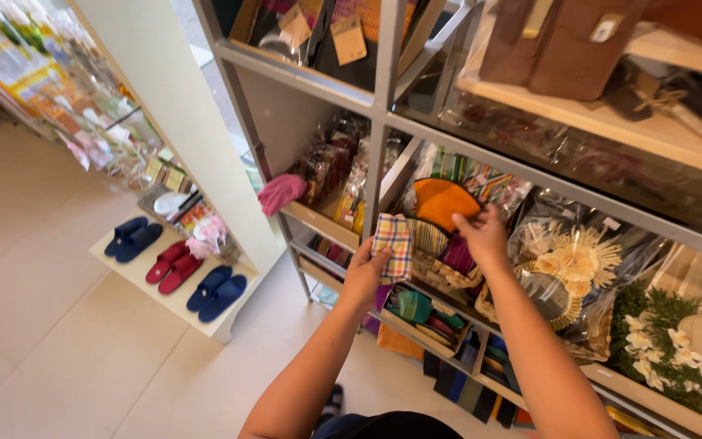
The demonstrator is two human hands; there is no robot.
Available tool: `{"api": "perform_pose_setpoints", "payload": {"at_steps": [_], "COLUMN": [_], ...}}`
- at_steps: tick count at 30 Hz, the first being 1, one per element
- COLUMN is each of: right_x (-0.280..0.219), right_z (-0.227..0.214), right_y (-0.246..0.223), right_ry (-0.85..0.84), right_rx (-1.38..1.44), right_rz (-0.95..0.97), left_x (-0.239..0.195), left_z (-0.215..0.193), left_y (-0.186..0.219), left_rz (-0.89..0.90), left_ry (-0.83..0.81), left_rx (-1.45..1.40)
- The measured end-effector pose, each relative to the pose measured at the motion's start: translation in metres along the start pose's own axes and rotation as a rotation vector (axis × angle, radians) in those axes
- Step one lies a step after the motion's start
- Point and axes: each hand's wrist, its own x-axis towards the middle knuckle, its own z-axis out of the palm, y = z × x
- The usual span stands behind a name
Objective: Organizing and sorting textile gift items, pouches, and fans on display shelves.
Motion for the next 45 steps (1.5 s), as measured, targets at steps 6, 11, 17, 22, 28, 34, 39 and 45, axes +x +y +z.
{"api": "perform_pose_setpoints", "payload": {"at_steps": [6,11,17,22,28,34,39,45], "right_x": [-0.048,-0.118,-0.204,-0.260,-0.297,-0.300,-0.261,-0.194], "right_z": [-0.020,-0.005,0.034,0.054,0.094,0.126,0.141,0.170], "right_y": [0.015,0.028,0.103,0.163,0.216,0.257,0.301,0.379], "right_ry": [0.094,-0.007,-0.139,-0.136,-0.062,0.007,0.032,0.108], "right_rx": [0.248,0.475,0.499,0.513,0.773,0.970,1.005,1.107], "right_rz": [-0.211,-0.276,0.042,0.307,0.515,0.704,0.862,0.965], "left_x": [-0.031,-0.053,-0.081,-0.095,-0.145,-0.164,-0.153,-0.131], "left_z": [-0.014,-0.022,-0.035,-0.060,-0.086,-0.146,-0.169,-0.175], "left_y": [-0.031,-0.050,-0.057,-0.104,-0.104,-0.138,-0.176,-0.211], "left_rz": [0.000,-0.070,-0.147,-0.187,-0.356,-0.448,-0.408,-0.398], "left_ry": [0.030,0.126,0.083,0.000,-0.020,0.106,0.125,0.165], "left_rx": [-0.011,0.060,0.081,0.161,0.202,0.217,0.207,0.149]}}
